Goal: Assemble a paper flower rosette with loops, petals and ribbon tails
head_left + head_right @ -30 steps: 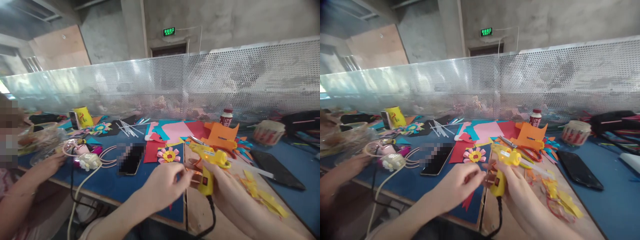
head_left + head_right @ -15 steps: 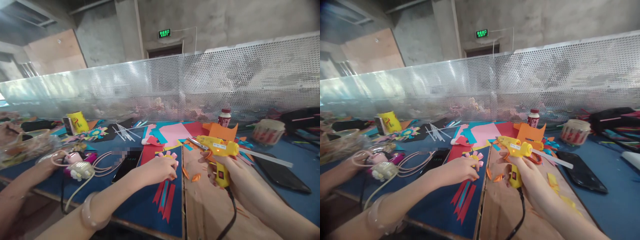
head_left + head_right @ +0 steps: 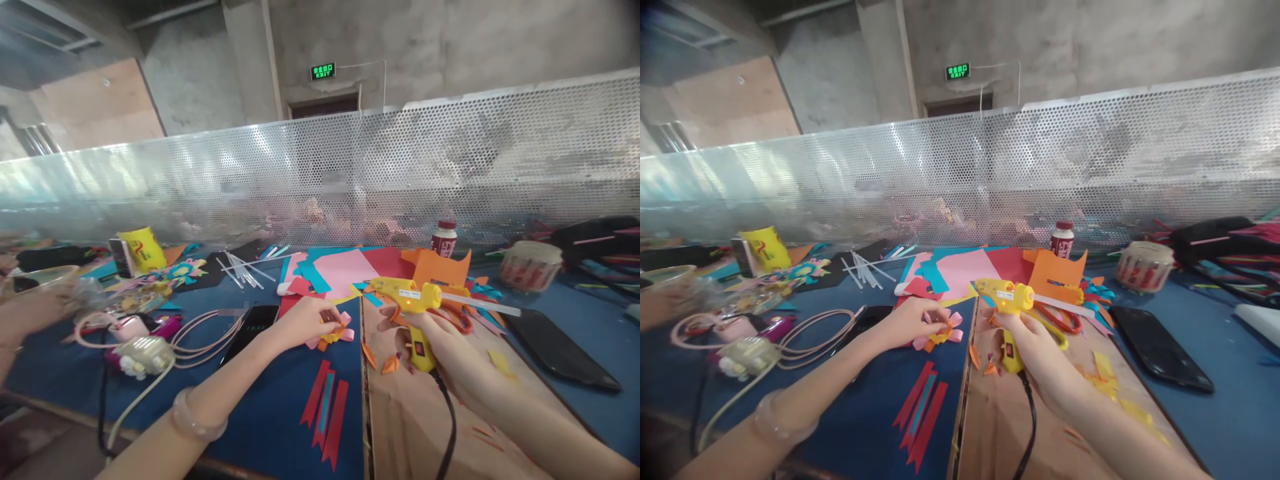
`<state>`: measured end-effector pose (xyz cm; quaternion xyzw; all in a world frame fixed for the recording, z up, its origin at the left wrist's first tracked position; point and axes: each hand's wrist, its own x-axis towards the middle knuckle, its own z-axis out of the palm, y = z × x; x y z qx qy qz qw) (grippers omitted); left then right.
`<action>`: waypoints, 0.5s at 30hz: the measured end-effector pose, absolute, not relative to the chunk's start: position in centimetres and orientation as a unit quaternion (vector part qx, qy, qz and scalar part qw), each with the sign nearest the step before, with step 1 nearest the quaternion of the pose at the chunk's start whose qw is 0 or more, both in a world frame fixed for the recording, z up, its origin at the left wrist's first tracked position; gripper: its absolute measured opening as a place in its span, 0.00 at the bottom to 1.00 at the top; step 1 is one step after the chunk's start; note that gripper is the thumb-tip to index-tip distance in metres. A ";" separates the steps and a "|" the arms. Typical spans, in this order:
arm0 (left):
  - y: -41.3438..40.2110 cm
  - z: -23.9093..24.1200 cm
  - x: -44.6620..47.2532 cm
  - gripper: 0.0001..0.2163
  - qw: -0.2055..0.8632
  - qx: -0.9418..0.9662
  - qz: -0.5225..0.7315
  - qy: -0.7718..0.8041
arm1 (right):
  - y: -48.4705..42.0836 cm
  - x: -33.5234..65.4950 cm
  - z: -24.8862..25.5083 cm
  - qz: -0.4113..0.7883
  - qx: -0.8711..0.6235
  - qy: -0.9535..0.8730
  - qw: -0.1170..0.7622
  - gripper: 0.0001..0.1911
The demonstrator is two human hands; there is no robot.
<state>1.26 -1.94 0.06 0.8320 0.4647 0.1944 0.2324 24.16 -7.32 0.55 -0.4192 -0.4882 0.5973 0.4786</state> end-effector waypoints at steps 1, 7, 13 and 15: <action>-1.8 0.1 1.3 0.10 0.246 0.827 0.196 0.465 | -7.3 24.1 0.3 0.603 -0.416 -0.491 0.473 0.14; -1.4 -0.3 1.5 0.12 0.298 0.810 0.204 0.461 | -7.7 24.2 -1.5 0.611 -0.429 -0.483 0.457 0.13; -1.5 -1.5 1.1 0.14 0.392 0.757 0.221 0.473 | -8.2 24.5 -1.4 0.607 -0.464 -0.471 0.440 0.14; -1.7 -1.7 0.8 0.12 0.376 0.770 0.218 0.466 | -8.6 24.5 -1.0 0.606 -0.481 -0.464 0.432 0.15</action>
